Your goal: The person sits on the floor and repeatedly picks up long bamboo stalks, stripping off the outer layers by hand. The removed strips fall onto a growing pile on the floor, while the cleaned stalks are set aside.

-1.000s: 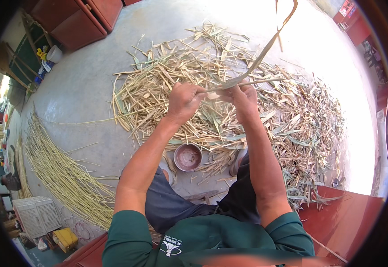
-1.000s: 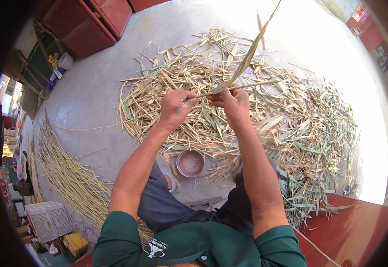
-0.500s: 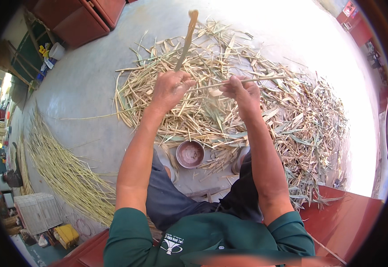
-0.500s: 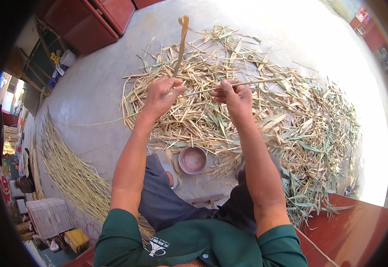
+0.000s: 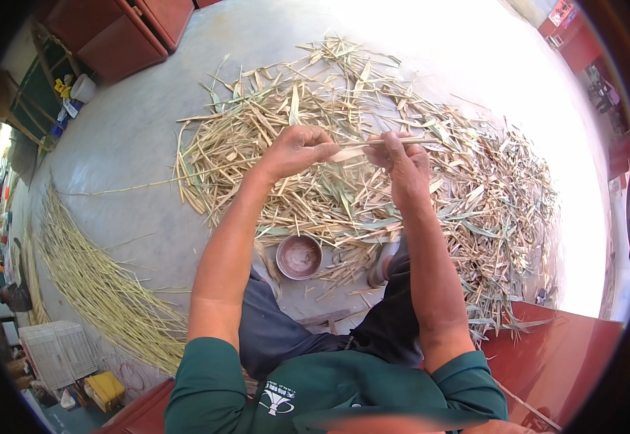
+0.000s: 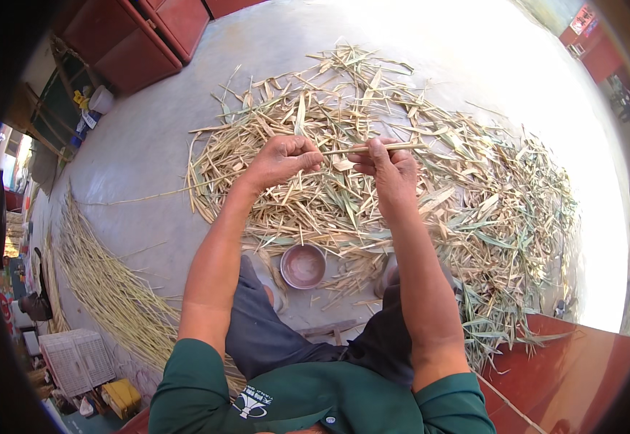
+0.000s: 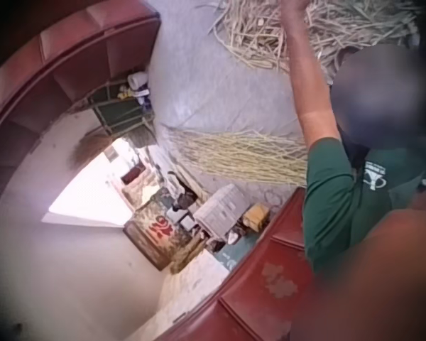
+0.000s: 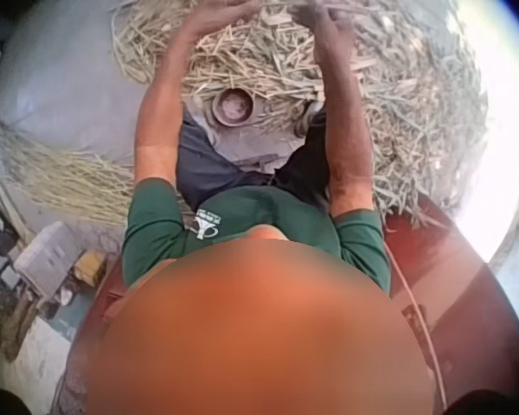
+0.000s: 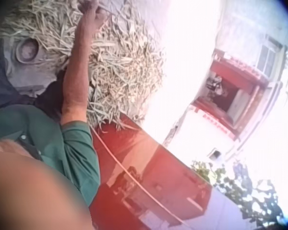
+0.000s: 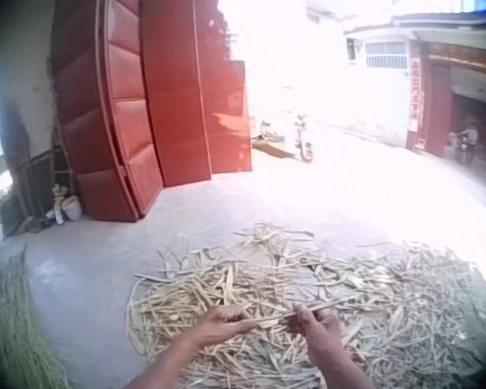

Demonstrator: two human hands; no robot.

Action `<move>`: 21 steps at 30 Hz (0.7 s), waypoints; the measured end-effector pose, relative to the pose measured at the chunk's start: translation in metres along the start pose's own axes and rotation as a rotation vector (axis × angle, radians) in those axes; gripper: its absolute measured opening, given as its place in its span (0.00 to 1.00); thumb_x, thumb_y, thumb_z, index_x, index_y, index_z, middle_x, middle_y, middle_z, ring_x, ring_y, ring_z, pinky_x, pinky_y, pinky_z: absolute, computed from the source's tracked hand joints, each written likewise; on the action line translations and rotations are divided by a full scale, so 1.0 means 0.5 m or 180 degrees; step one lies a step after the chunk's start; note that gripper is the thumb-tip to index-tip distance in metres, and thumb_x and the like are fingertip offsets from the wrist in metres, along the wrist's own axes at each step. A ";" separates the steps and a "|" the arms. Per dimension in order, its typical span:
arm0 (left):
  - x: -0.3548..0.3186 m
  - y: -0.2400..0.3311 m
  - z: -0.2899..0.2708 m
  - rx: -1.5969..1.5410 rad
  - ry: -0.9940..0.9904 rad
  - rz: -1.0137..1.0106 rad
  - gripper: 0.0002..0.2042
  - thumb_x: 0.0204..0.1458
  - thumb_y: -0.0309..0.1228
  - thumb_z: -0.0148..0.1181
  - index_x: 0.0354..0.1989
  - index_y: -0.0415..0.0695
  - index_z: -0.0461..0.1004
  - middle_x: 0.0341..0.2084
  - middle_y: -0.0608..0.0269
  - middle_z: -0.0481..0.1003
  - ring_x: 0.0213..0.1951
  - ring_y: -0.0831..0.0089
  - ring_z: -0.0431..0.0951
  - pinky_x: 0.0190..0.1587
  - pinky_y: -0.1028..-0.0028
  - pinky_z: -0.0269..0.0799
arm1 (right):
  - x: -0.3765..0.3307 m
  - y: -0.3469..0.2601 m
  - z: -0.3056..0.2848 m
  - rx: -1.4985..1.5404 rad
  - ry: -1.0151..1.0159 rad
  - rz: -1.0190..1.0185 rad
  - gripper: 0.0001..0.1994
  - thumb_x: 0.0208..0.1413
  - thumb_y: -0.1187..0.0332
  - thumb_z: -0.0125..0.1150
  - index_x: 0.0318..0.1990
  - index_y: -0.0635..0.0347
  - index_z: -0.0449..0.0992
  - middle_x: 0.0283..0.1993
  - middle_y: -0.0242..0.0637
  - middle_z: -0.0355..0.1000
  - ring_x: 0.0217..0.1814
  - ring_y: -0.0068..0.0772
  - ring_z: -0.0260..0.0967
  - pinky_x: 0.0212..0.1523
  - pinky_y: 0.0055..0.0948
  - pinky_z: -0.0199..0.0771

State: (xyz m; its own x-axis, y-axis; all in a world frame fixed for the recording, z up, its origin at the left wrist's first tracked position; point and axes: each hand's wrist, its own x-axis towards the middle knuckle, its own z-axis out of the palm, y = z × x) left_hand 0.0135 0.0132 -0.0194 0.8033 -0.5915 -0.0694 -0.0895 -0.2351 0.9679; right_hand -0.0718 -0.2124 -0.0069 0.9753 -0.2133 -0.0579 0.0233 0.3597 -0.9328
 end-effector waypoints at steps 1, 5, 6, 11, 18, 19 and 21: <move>0.010 0.004 0.014 0.0004 -0.0046 0.0087 0.09 0.61 0.34 0.65 0.36 0.39 0.80 0.29 0.68 0.81 0.31 0.84 0.78 0.37 0.80 0.76 | -0.005 -0.001 0.000 -0.0074 -0.0208 -0.0050 0.14 0.71 0.62 0.53 0.46 0.67 0.75 0.44 0.47 0.80 0.44 0.35 0.81 0.43 0.28 0.82; 0.031 0.016 0.045 -0.0016 0.0259 0.0256 0.09 0.55 0.33 0.67 0.33 0.39 0.82 0.24 0.65 0.81 0.27 0.81 0.79 0.32 0.77 0.75 | -0.010 -0.009 -0.014 0.0008 0.0154 0.0096 0.16 0.70 0.60 0.55 0.45 0.68 0.76 0.42 0.47 0.80 0.42 0.34 0.81 0.41 0.27 0.82; 0.034 0.018 0.048 0.0090 0.0300 0.0279 0.09 0.55 0.33 0.67 0.33 0.39 0.82 0.24 0.65 0.81 0.27 0.81 0.79 0.31 0.77 0.75 | -0.007 -0.012 -0.021 -0.0122 0.0354 0.0137 0.17 0.69 0.60 0.55 0.45 0.69 0.76 0.42 0.48 0.80 0.41 0.34 0.81 0.41 0.27 0.82; 0.042 0.020 0.053 0.0008 0.0289 0.0096 0.07 0.52 0.31 0.70 0.32 0.39 0.82 0.25 0.64 0.82 0.27 0.80 0.79 0.32 0.77 0.75 | 0.000 -0.014 -0.051 -0.0310 0.0239 0.0257 0.18 0.69 0.61 0.55 0.44 0.74 0.75 0.40 0.49 0.80 0.39 0.34 0.81 0.40 0.27 0.83; 0.033 0.015 0.042 -0.0683 -0.0029 -0.0607 0.06 0.49 0.28 0.72 0.31 0.41 0.82 0.28 0.63 0.83 0.32 0.78 0.81 0.39 0.75 0.77 | -0.011 -0.012 -0.047 -0.0618 -0.0022 -0.0127 0.12 0.69 0.65 0.55 0.45 0.69 0.72 0.40 0.45 0.79 0.41 0.33 0.81 0.43 0.28 0.83; 0.032 0.015 0.040 -0.0777 -0.0068 -0.0699 0.06 0.49 0.28 0.72 0.31 0.42 0.82 0.29 0.63 0.83 0.32 0.78 0.81 0.40 0.75 0.76 | -0.011 -0.016 -0.048 -0.0775 -0.0138 -0.0248 0.10 0.69 0.66 0.55 0.44 0.67 0.72 0.39 0.43 0.79 0.42 0.32 0.81 0.44 0.28 0.82; 0.028 0.017 0.034 -0.0854 -0.0180 -0.0793 0.06 0.50 0.29 0.72 0.33 0.41 0.82 0.29 0.62 0.83 0.32 0.78 0.81 0.40 0.76 0.76 | -0.015 -0.020 -0.048 -0.0961 -0.0307 -0.0395 0.10 0.69 0.67 0.55 0.44 0.67 0.72 0.40 0.43 0.79 0.42 0.32 0.80 0.45 0.29 0.82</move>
State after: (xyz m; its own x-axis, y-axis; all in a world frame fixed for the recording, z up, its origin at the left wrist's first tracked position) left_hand 0.0141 -0.0099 -0.0162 0.7464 -0.5851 -0.3169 0.2683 -0.1712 0.9480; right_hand -0.0848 -0.2363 -0.0055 0.9857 -0.1466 0.0830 0.0909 0.0481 -0.9947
